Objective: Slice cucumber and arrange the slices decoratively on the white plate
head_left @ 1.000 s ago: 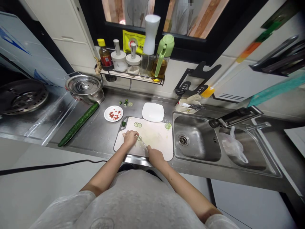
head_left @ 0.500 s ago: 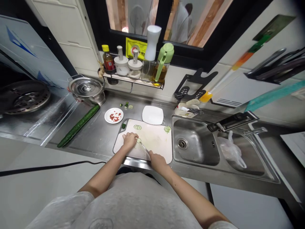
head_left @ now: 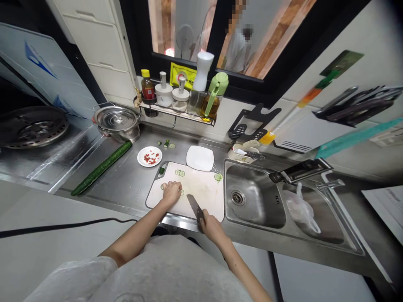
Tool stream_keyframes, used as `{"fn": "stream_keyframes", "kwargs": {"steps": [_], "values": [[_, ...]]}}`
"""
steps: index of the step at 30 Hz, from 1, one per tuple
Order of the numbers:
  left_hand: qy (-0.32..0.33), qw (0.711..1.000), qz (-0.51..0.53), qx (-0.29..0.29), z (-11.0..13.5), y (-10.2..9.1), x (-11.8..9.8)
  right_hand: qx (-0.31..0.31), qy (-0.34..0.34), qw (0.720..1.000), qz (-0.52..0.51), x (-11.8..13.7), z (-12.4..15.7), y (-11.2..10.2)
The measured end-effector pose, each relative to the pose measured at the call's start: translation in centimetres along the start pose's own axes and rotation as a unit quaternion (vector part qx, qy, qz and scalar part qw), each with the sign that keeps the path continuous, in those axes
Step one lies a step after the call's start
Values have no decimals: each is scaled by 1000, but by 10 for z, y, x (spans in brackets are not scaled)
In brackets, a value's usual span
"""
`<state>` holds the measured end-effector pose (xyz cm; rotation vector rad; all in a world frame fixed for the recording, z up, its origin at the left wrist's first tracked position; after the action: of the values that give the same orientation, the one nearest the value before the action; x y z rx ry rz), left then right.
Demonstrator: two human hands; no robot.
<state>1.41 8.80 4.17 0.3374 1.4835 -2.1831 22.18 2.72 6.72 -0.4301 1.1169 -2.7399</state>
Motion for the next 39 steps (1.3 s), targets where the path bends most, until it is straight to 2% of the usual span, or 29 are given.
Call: {"fn": "stream_keyframes", "kwargs": {"steps": [4,7,10,16,20,33,39], "values": [[8,999,47,-3,11,-2,-4,-43,35,997,-55,-18,-3,1],[-3,996,91,-6,21,-5,2,-66,43,994,-73,-25,-8,2],[-28,992,119,-29,28,-14,19,-67,42,994,-78,-26,-12,4],[-109,978,151,-89,26,-36,70,-61,36,995,-71,-21,-15,7],[-136,976,142,-98,19,-39,88,-56,41,996,-61,-20,-17,7],[-138,984,67,-92,9,-33,93,-42,47,997,-53,-15,-19,-3],[-116,981,65,-142,6,-38,83,-45,50,996,-60,-19,-21,-4]]}}
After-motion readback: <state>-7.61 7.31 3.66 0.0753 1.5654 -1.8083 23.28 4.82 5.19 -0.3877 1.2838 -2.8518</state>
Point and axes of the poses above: each hand's wrist, its own z-axis away from the middle knuckle, its own y-axis out of the palm, x = y × z, the point moved 6 cm from there along -z, towards the middle knuckle, and after that the axes turned 7 degrees about x, right-handed, at the moved point
